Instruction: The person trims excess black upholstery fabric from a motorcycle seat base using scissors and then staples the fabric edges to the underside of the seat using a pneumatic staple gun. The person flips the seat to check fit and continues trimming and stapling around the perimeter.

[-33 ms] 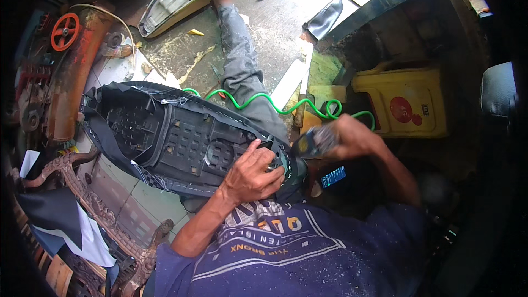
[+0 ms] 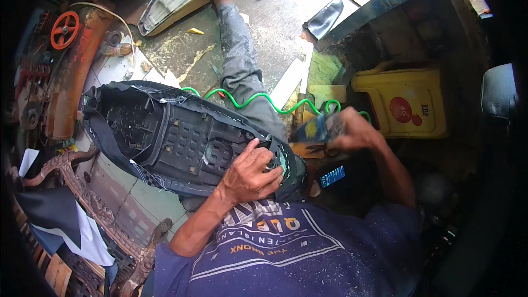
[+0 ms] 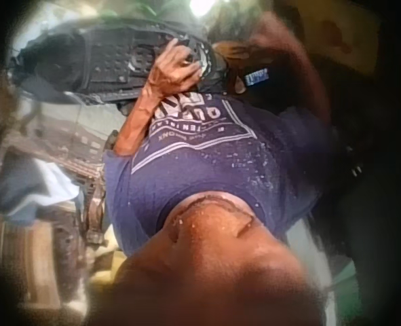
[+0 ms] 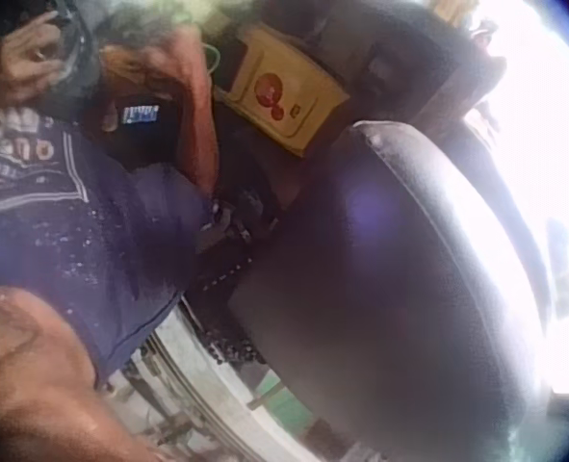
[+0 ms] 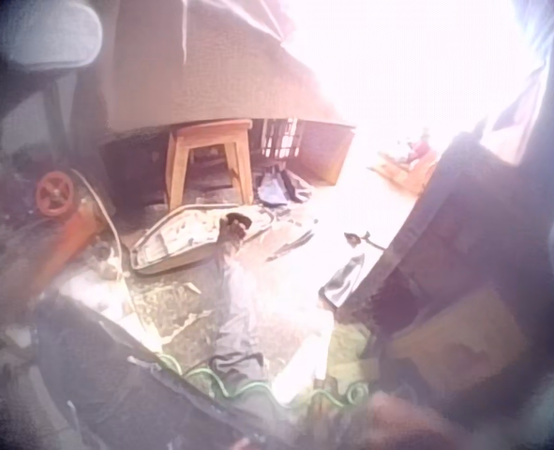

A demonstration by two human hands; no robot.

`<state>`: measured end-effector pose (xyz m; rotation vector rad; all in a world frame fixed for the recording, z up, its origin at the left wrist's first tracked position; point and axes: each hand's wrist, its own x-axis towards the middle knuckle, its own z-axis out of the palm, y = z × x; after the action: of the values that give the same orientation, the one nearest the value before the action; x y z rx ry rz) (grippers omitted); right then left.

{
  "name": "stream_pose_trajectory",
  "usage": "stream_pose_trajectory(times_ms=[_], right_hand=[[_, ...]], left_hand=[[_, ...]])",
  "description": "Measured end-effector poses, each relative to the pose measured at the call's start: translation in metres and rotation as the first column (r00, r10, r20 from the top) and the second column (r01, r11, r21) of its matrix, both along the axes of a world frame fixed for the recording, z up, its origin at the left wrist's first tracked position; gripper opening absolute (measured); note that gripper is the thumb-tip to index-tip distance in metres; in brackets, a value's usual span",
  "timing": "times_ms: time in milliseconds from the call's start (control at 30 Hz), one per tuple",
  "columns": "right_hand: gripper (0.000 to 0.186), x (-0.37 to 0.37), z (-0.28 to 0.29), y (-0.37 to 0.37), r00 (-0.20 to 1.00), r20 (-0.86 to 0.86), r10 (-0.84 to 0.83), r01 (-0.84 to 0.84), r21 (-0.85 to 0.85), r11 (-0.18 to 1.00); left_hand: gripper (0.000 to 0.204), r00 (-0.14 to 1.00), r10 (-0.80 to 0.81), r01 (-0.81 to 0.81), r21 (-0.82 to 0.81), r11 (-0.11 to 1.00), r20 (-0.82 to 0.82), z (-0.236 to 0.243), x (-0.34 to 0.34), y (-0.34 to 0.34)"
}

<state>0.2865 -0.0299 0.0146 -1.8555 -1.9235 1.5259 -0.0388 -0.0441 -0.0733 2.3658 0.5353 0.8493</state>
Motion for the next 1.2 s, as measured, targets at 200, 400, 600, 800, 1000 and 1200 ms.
stream_pose_trajectory(times_ms=[200,400,600,800,1000,1200], right_hand=[[0.019,0.058,-0.162,0.005,0.199,-0.663,-0.721,0.717,-0.404,0.569],[0.016,0.075,-0.341,0.047,-0.643,-0.505,-0.576,0.570,-0.818,0.082],[0.039,0.074,-0.381,-0.034,-0.399,-0.336,-0.853,0.658,-0.753,-0.011],[0.065,0.121,-0.380,-0.163,0.631,0.327,-0.704,0.697,0.159,0.699],[0.075,0.113,-0.405,-0.225,0.450,0.650,-0.612,0.371,0.487,0.790],[0.081,0.136,-0.363,-0.207,0.640,0.673,-0.372,0.416,0.104,0.903]], left_hand=[[0.023,0.999,-0.022,0.020,-0.068,0.997,-0.026,0.012,-0.007,-0.007],[0.034,1.000,0.008,-0.007,-0.119,0.993,0.006,0.032,-0.010,-0.005],[0.054,0.941,0.257,-0.329,-0.416,0.848,-0.220,0.068,0.021,-0.003],[0.041,0.833,0.152,-0.351,-0.296,0.888,-0.532,0.090,0.043,0.008],[0.037,0.746,0.160,-0.411,-0.258,0.874,-0.646,0.102,0.051,0.016],[0.020,0.827,0.275,-0.439,-0.258,0.861,-0.490,0.094,0.047,0.008]])
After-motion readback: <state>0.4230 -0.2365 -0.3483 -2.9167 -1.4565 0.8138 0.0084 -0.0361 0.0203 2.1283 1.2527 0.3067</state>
